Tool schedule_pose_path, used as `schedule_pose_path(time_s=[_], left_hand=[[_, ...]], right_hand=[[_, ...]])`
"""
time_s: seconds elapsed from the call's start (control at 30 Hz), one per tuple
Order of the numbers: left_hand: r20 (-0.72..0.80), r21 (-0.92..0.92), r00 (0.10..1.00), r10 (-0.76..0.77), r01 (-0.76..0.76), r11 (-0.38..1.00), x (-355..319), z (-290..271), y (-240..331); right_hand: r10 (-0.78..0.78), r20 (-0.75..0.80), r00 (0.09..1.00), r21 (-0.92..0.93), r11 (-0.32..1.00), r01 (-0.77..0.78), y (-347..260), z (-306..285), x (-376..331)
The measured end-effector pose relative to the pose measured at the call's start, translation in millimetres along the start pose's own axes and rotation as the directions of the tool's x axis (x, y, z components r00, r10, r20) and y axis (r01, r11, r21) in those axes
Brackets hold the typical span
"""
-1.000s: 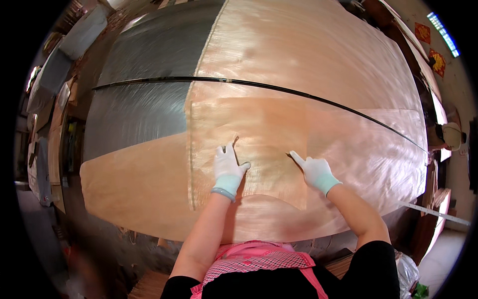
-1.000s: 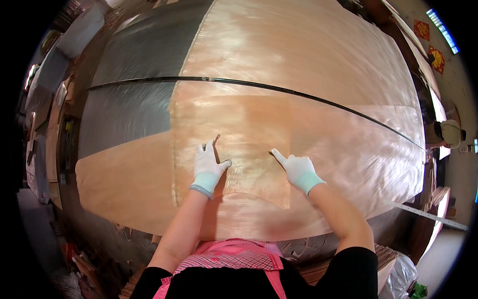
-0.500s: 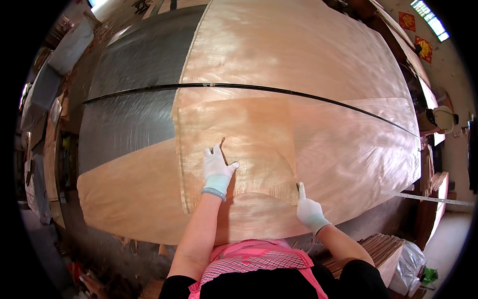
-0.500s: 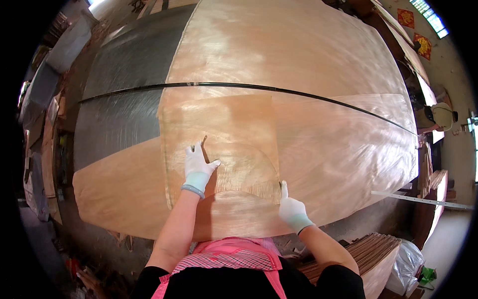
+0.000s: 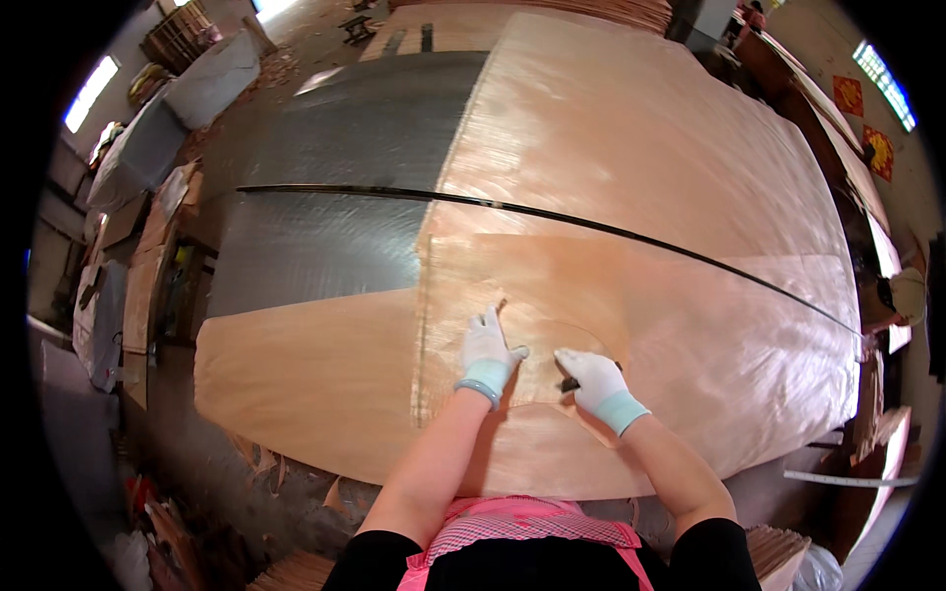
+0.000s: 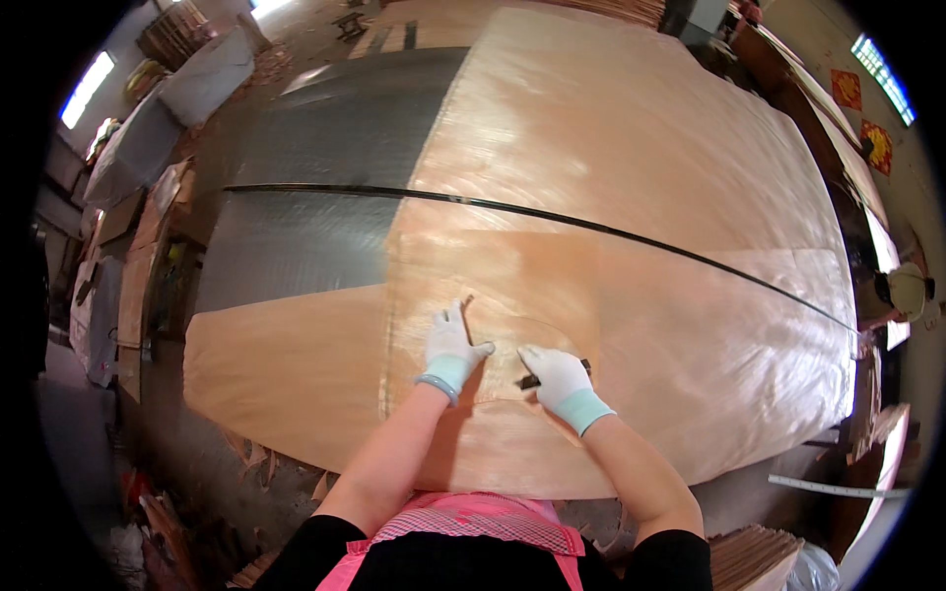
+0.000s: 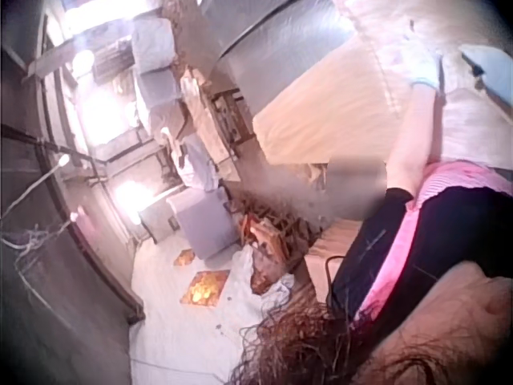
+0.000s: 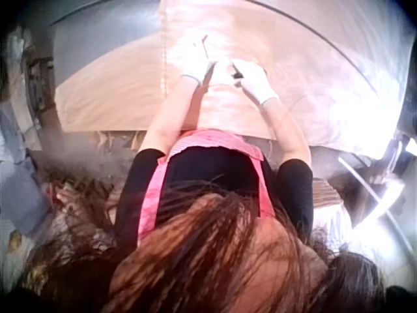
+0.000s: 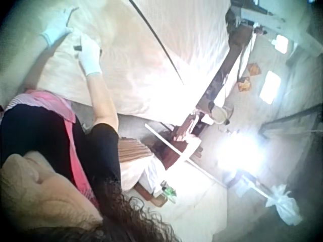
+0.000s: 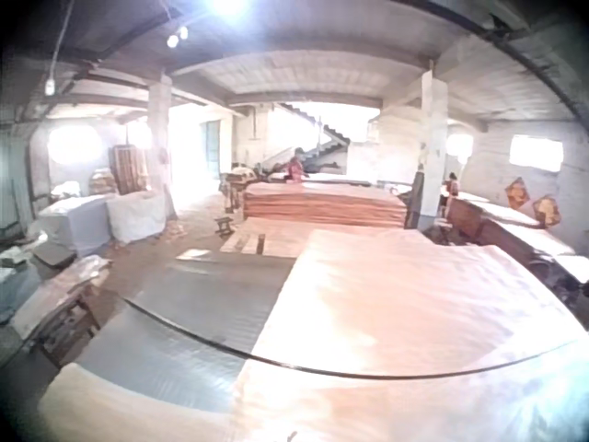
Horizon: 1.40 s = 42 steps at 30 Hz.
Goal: The person puts on gloves, aligns a small piece of wood veneer over a larger sheet, and secures it with pieces of tape before moving the large sheet onto a stack.
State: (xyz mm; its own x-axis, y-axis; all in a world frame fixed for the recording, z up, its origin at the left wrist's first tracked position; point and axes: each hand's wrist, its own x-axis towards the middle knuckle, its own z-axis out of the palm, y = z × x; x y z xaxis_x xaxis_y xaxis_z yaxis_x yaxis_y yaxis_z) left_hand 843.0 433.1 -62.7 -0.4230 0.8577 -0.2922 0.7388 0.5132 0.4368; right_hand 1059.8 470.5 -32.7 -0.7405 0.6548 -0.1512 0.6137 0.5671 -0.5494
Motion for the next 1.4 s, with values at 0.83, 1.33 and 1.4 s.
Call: schedule_pose_path(time_s=[0.83, 1.33, 1.4], left_hand=[[-0.544, -0.796, 0.789, -0.286, -0.378, 0.472, -26.0, -154.8, -43.1], [-0.877, -0.294, 0.310, -0.368, 0.261, 0.920, -101.5, -274.5, -416.2], [-0.947, 0.011, 0.292, -0.136, 0.453, 0.891, -88.5, -272.6, -363.1]], right_hand=[[0.052, 0.055, 0.997, -0.116, 0.992, -0.045, -8.4, 8.8, 9.9], [0.017, 0.301, 0.954, -0.450, 0.884, 0.127, -24.6, 6.5, 25.7], [-0.001, 0.336, 0.942, -0.527, 0.829, 0.189, -29.1, 8.6, 27.8]])
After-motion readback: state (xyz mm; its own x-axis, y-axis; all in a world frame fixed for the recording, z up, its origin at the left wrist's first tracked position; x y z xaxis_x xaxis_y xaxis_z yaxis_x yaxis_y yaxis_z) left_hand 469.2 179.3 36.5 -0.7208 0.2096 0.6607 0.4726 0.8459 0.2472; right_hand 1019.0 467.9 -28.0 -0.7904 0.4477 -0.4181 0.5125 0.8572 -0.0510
